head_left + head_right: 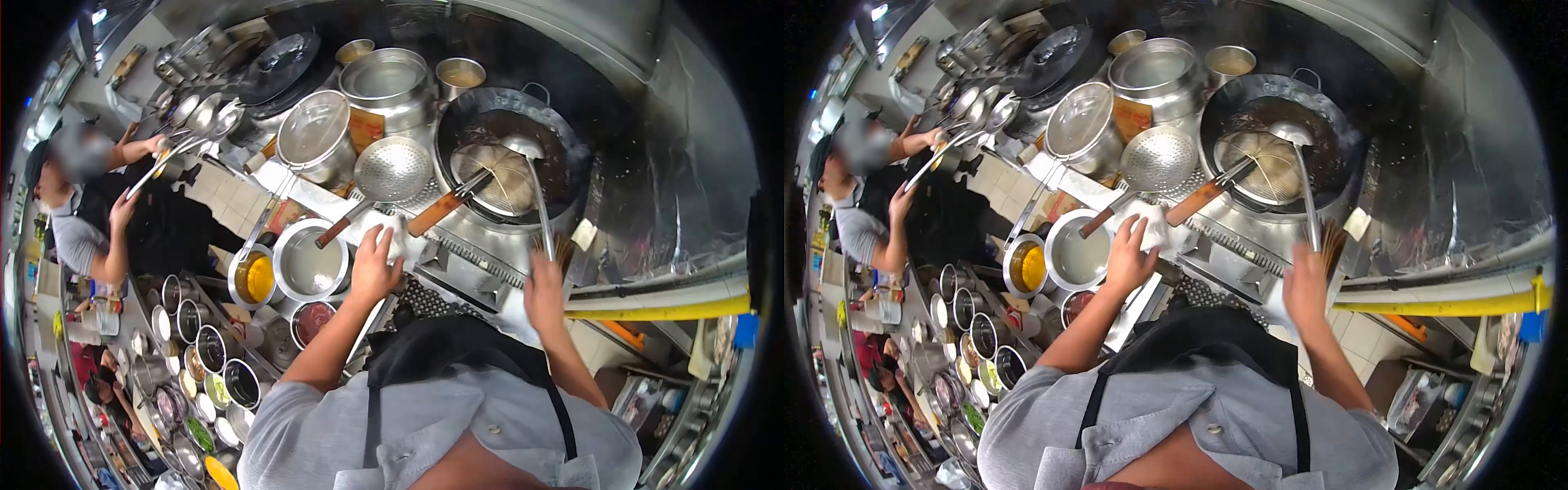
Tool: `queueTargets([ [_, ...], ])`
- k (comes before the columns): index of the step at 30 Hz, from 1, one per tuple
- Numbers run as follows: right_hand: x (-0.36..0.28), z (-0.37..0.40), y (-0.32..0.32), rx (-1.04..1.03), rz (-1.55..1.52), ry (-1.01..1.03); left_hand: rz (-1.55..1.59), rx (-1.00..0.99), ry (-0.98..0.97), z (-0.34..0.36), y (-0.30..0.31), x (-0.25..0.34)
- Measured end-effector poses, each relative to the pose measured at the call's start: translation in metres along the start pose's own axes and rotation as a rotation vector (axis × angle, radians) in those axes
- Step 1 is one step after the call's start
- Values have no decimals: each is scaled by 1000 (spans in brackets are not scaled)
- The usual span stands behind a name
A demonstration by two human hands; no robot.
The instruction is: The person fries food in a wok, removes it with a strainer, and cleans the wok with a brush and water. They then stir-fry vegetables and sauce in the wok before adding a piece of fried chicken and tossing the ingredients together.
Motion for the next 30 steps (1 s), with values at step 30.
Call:
queueTargets([
  [30,4,2,5,74,-68,-203,45,67,90,-8,5,-6],
])
Point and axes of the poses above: each hand's wrist, its own z-axis away from the middle knuckle, its own y-axis out of the back of the hand, x = y × z, the point moved 3 cm from there along -z, towards the middle knuckle, and after that the axes turned 13 degrees about -x, right-handed, at the moved point
